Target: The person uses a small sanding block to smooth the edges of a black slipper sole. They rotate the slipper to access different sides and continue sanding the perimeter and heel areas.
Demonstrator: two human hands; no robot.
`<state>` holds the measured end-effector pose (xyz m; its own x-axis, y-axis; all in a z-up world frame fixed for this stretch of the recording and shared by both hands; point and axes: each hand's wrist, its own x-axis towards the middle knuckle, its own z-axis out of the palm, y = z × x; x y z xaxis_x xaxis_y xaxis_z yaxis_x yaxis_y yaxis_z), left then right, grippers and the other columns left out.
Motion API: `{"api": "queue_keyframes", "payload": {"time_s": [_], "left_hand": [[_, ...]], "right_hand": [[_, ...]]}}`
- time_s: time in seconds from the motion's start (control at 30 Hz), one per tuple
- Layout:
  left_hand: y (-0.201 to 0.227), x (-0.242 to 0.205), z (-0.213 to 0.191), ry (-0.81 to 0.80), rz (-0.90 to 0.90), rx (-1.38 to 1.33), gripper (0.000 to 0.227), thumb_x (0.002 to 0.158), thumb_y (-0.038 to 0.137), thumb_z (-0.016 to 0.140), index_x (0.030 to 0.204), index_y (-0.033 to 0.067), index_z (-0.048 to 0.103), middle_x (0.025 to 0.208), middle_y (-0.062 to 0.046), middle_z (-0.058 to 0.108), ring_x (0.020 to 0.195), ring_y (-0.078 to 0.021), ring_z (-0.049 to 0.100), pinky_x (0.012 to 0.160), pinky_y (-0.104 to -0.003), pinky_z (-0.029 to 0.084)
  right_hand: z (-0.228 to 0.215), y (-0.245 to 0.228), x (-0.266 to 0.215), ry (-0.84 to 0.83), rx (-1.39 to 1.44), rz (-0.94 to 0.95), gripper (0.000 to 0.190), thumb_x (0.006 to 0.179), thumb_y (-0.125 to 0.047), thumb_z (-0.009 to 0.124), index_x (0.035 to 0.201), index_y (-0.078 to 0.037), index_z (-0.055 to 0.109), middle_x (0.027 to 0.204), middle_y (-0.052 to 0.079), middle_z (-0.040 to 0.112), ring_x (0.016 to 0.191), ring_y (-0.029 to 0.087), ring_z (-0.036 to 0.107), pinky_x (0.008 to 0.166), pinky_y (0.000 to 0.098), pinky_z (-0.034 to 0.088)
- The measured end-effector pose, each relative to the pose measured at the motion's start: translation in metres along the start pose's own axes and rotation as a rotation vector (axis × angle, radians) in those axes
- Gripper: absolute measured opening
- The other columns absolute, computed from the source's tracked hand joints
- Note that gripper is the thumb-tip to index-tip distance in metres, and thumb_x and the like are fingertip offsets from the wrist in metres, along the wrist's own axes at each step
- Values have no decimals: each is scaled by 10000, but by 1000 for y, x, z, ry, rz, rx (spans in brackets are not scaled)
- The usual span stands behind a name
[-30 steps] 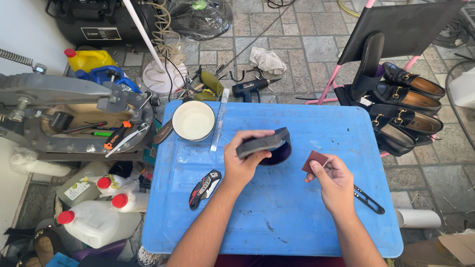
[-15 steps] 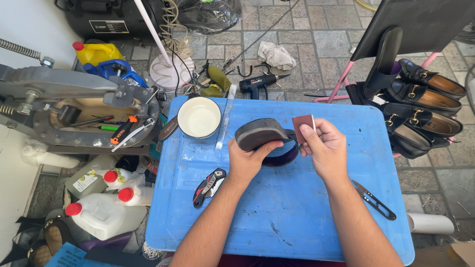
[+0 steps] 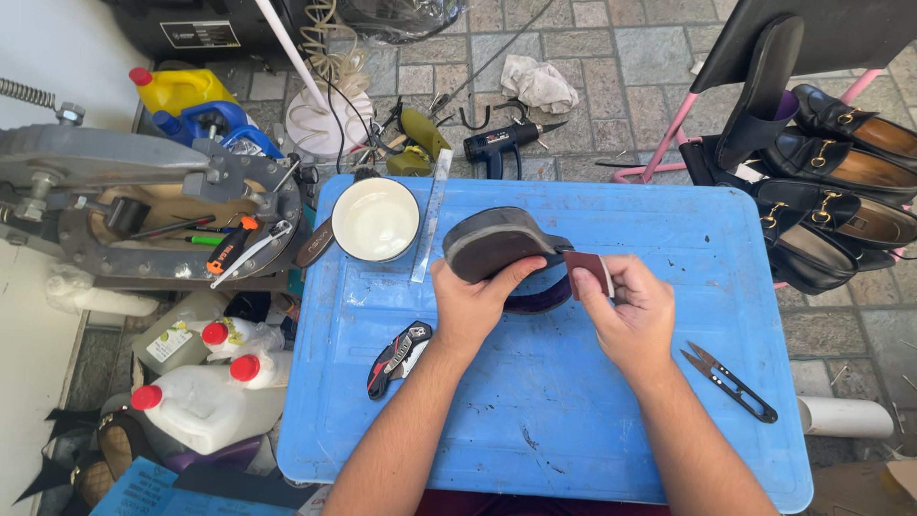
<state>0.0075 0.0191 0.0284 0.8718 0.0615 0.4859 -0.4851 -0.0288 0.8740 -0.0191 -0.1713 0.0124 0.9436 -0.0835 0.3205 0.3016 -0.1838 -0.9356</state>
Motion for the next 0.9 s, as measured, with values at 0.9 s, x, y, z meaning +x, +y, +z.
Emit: {"api": "queue_keyframes", "payload": {"time_s": [0.9], "left_hand": [[-2, -3, -2, 0, -9, -11, 267, 846, 85, 875, 1074, 6, 762, 1030, -88, 801, 939, -153, 779, 872, -296, 615]], "right_hand": [[6, 6, 0, 125, 16, 24, 95, 1026, -68, 678, 1063, 10, 638, 890, 21, 696, 773, 32, 608, 676, 193, 490]]}}
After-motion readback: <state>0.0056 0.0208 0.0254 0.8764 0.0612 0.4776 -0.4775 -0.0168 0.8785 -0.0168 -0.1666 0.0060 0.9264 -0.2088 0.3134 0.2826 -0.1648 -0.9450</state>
